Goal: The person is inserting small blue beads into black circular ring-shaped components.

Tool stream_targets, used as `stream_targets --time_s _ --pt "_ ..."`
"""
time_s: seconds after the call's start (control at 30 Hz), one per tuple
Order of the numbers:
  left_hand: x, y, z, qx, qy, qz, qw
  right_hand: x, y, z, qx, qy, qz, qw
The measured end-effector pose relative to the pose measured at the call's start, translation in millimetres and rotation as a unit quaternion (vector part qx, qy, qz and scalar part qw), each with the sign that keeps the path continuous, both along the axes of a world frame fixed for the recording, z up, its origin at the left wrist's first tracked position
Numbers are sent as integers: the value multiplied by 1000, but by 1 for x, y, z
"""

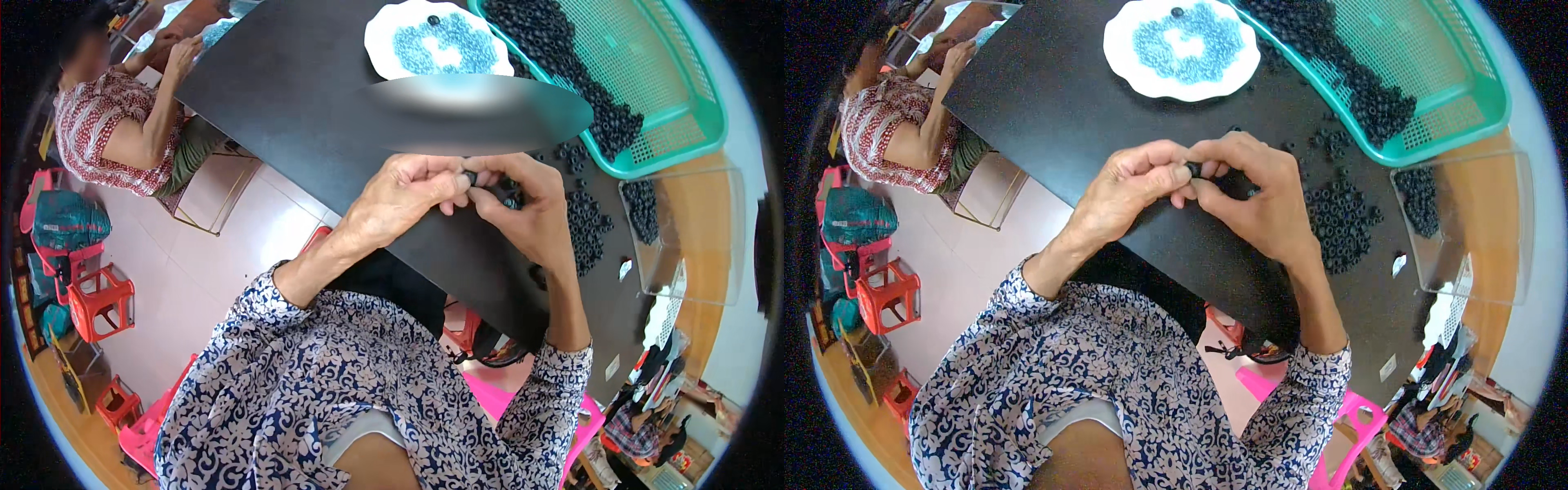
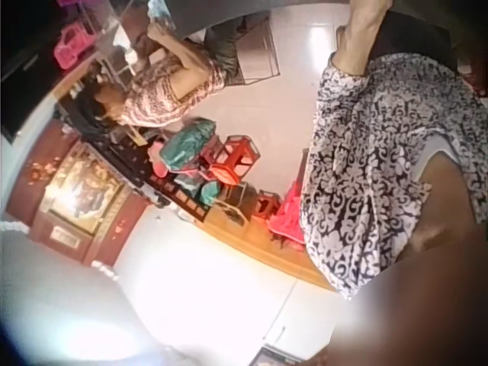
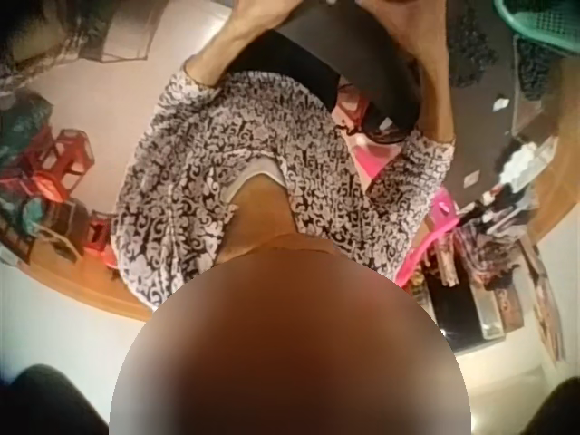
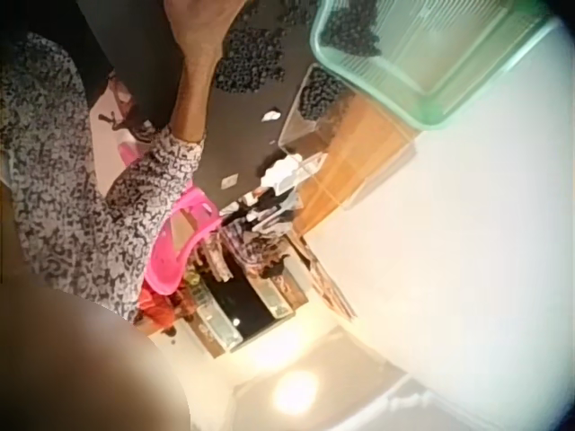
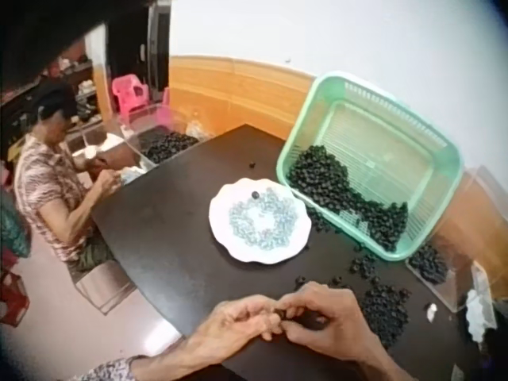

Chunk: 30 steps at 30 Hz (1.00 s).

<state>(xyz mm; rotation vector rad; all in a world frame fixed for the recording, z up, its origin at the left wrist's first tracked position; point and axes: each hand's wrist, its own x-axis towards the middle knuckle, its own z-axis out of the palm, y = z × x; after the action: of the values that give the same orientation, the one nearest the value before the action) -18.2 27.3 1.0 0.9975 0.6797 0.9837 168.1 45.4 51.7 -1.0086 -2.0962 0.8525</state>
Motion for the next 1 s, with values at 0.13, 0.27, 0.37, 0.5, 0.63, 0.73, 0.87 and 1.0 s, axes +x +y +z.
stream_targets --time_s 0.13,0.27,0.37,0.5,0.63,0.73,0.87,1.0 --pt "-3 4 1 -41 22 7 999 -5 46 8 -20 -20 -34 999" --pt "0 5 1 -14 51 15 998 -19 112 9 60 -97 -64 991" --pt "-2 10 6 -23 54 24 998 -37 152 4 144 -167 -50 974" --pt "-12 16 10 -12 110 -18 994 -51 180 -9 188 -213 6 959" --pt "-14 15 5 0 85 -19 996 -47 187 -15 185 -201 -29 961" --pt "-14 13 5 23 85 -8 996 -46 187 -13 161 -174 -46 970" --pt "-12 13 7 51 68 11 996 -54 190 -17 174 -222 -41 959" --pt "-16 12 3 79 83 -6 993 -65 194 -17 241 -293 -16 925"
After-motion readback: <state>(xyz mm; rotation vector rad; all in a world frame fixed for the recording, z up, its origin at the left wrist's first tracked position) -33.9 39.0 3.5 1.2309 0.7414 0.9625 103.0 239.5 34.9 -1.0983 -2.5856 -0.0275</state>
